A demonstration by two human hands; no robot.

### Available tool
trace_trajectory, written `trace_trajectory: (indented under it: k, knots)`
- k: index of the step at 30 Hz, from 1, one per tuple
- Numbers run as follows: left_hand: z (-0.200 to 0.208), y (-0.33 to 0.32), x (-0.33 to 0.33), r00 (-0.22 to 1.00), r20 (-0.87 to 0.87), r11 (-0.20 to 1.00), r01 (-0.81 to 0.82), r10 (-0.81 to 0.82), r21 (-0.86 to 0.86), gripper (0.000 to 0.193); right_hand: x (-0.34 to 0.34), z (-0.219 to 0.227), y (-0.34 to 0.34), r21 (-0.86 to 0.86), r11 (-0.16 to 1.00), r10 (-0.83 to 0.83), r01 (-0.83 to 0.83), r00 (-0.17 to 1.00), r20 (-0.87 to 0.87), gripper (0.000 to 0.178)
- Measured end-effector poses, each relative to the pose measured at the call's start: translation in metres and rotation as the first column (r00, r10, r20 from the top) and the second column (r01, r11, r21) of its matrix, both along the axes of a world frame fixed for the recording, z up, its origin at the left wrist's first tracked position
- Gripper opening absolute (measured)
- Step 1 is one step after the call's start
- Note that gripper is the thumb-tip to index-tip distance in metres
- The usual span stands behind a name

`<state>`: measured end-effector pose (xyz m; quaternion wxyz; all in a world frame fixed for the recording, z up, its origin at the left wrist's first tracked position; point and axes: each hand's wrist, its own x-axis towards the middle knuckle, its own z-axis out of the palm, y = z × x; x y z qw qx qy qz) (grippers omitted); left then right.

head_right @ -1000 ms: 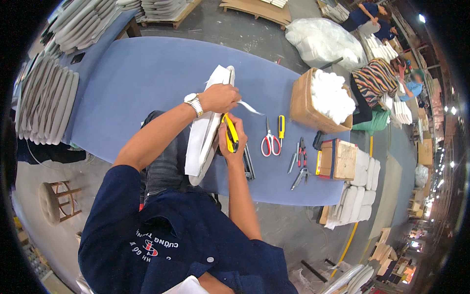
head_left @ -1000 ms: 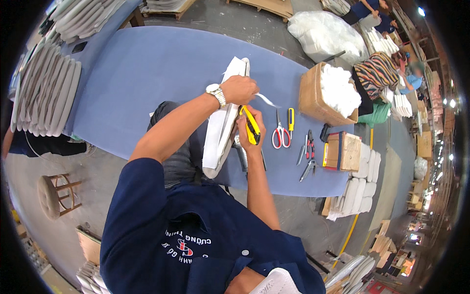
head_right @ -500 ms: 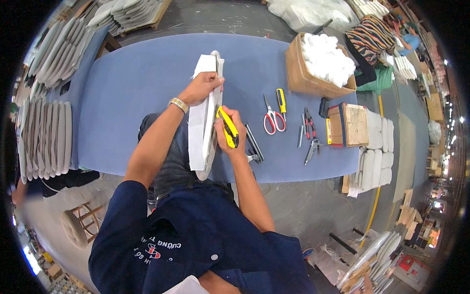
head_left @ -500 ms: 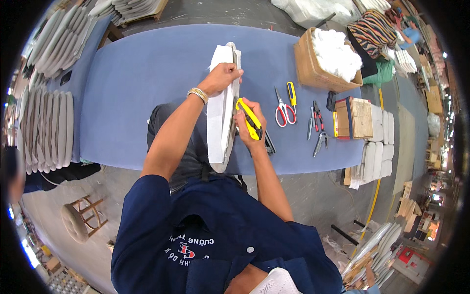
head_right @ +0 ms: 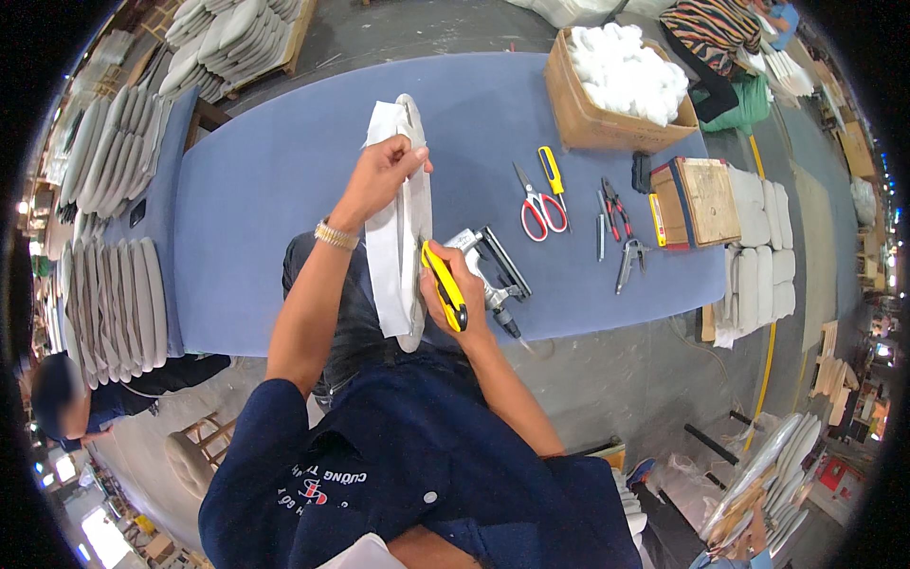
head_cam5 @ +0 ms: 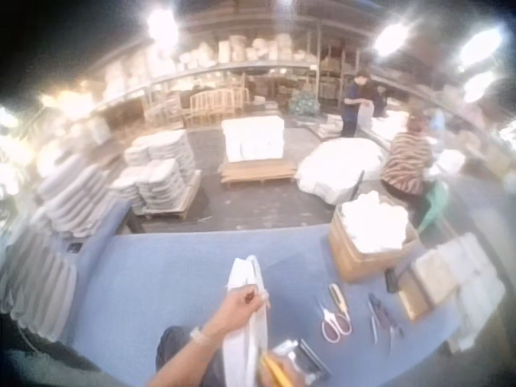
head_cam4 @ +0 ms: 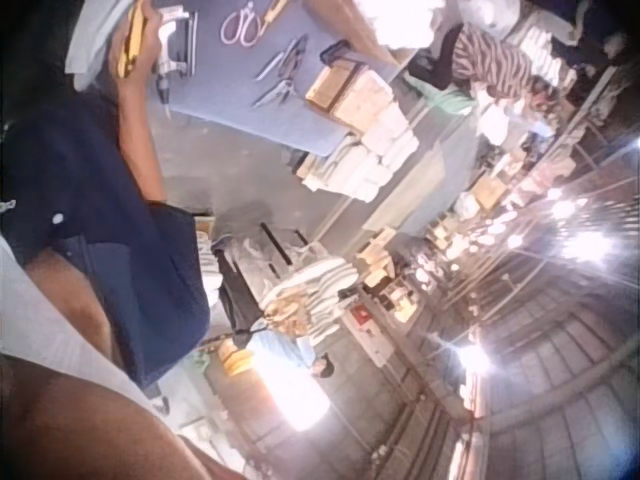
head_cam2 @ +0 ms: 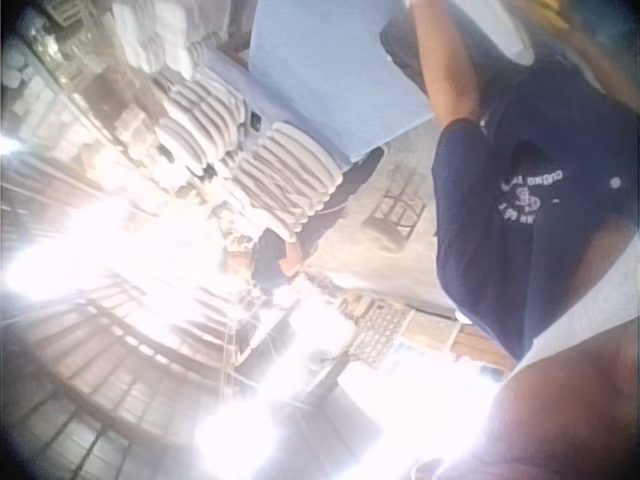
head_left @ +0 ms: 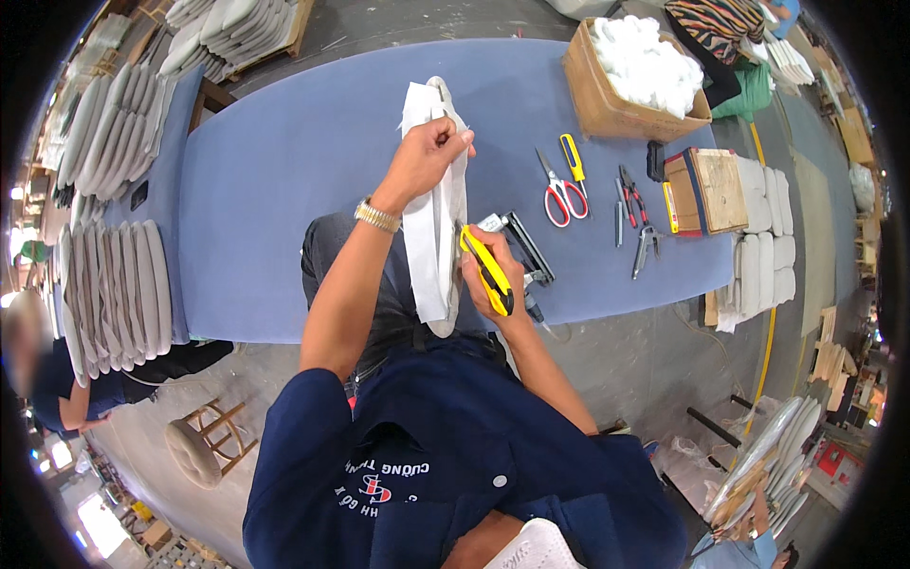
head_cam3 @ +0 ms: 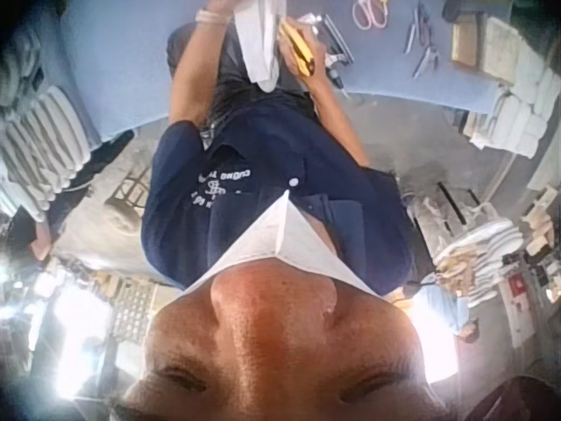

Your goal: The person assembles a cushion by inserting a foam insert into a fabric cover, trimming excess fabric with scissors, and securing the edges with a staple gun. The finished cushion is then placed on a stack of completed cushions.

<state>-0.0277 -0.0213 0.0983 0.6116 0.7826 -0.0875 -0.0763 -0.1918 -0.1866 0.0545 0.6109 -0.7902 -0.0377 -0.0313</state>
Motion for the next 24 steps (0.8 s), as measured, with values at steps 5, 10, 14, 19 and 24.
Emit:
trace_trajectory:
  k: [5,10,14,19,24]
  knots:
    - [0.003,0.021,-0.035,0.971,0.196,0.9,-0.207,0.14,0.384,0.036,0.002,-0.004,0.007,-0.029,0.999,0.049,-0.045,0.989,0.137,0.036]
    - [-0.009,0.019,-0.084,0.965,0.249,0.802,-0.209,0.078,0.56,0.038,0.006,-0.001,0.018,-0.106,0.992,0.093,-0.07,0.969,0.23,0.039]
    - [-0.014,0.01,-0.073,0.941,0.318,0.719,-0.298,0.112,0.629,0.04,0.007,0.002,0.02,-0.172,0.981,0.132,-0.084,0.948,0.29,0.042]
    - [-0.009,0.003,-0.068,0.926,0.375,0.695,-0.24,-0.047,0.678,0.023,0.005,0.0,0.016,-0.163,0.985,0.108,-0.062,0.951,0.289,0.041]
    - [-0.01,-0.003,-0.073,0.963,0.264,0.912,-0.065,-0.049,0.404,0.016,0.002,-0.004,0.014,-0.076,0.997,0.009,0.011,0.967,0.254,0.038]
